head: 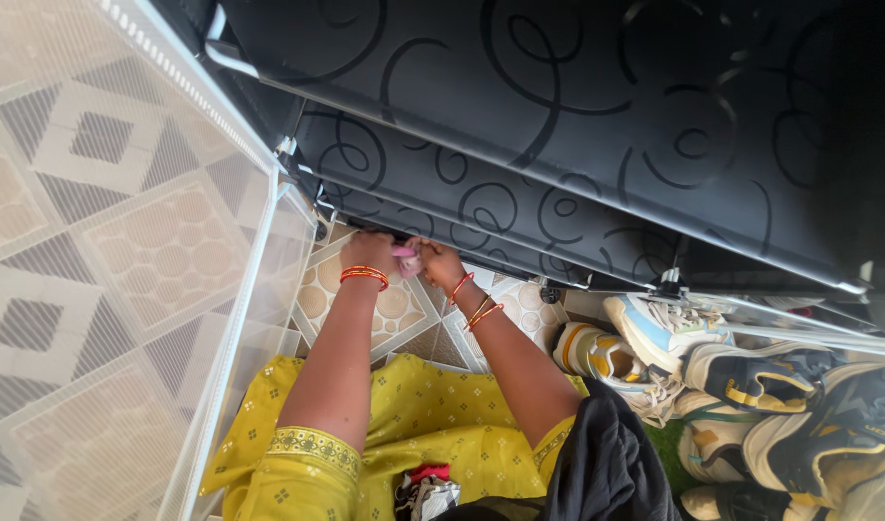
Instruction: The person wipes the inside of a black shoe rack with a pink cloth, then picks up a white sneaker and wipes it thoroughly with the same cloth. The person places the cleaned shoe back into the rack.
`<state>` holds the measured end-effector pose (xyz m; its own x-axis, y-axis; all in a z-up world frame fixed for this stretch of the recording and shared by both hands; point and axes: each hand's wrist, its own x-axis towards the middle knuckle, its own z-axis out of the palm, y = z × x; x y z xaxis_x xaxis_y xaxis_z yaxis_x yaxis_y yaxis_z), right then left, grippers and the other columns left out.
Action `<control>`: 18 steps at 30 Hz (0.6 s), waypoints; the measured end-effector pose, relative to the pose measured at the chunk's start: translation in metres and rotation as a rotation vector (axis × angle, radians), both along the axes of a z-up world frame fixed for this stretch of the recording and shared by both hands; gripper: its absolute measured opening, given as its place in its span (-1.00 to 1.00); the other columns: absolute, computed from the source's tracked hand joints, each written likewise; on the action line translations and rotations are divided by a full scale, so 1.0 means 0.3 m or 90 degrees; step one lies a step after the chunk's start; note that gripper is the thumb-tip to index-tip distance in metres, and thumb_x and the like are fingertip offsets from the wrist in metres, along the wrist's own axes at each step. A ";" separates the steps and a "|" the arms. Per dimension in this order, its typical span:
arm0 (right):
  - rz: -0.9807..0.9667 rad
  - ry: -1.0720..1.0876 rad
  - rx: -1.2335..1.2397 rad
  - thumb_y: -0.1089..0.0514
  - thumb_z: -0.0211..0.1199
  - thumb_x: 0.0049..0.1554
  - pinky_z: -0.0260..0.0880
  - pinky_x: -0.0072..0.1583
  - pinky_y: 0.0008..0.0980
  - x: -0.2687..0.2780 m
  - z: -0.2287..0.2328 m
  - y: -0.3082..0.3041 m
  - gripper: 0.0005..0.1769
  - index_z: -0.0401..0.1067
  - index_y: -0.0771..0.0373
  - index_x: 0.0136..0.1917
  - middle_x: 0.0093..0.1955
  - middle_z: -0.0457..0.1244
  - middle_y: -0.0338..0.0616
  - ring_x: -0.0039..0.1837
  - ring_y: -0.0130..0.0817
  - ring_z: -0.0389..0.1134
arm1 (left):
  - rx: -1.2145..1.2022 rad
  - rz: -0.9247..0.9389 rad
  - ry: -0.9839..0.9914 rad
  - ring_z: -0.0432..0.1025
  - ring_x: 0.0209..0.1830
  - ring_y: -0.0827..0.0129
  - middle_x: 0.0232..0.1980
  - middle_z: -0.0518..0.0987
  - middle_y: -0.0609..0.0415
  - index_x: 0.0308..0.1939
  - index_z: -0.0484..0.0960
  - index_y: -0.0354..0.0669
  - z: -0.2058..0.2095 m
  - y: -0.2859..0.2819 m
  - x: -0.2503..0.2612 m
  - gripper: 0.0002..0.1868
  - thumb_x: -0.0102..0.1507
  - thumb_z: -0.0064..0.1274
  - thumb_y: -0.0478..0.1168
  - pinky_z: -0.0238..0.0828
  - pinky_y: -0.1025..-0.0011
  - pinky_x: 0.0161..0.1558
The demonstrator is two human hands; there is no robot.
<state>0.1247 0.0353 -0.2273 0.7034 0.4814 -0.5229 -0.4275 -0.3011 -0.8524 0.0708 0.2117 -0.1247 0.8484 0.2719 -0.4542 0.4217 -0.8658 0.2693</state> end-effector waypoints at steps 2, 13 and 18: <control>0.077 0.031 0.021 0.16 0.03 0.27 0.15 -0.38 -0.50 0.004 0.051 0.008 -0.71 0.46 0.15 0.20 -0.39 0.20 -0.33 -0.47 -0.56 0.13 | 0.070 0.031 -0.063 0.51 0.15 0.05 0.11 0.63 -0.07 -0.06 0.71 -0.09 -0.095 0.036 -0.006 -0.78 0.31 -0.01 -0.20 0.52 0.14 0.07; 0.358 -0.906 -0.499 0.13 0.16 0.15 0.42 0.23 -0.09 0.050 -0.099 0.194 -0.65 0.48 0.14 0.20 0.15 0.37 0.13 0.21 0.02 0.41 | 0.269 0.015 -0.456 0.49 0.13 0.08 0.07 0.64 -0.03 -0.07 0.70 -0.03 -0.156 0.054 -0.044 -0.67 0.17 -0.09 -0.19 0.36 0.08 0.14; 0.334 -0.721 -0.243 0.25 0.13 0.06 0.43 0.20 -0.09 0.017 -0.056 0.150 -0.60 0.53 -0.06 0.14 0.10 0.42 -0.03 0.16 0.00 0.45 | 0.078 0.046 -0.046 0.49 0.23 0.12 0.26 0.60 0.00 0.14 0.65 -0.06 -0.211 0.026 -0.001 -0.67 0.44 -0.19 -0.15 0.43 0.15 0.19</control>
<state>0.1298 0.0803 -0.2442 0.6154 0.7852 0.0690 0.7092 -0.5134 -0.4831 0.0704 0.2194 -0.1880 0.8537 0.3833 -0.3526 0.4676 -0.8622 0.1948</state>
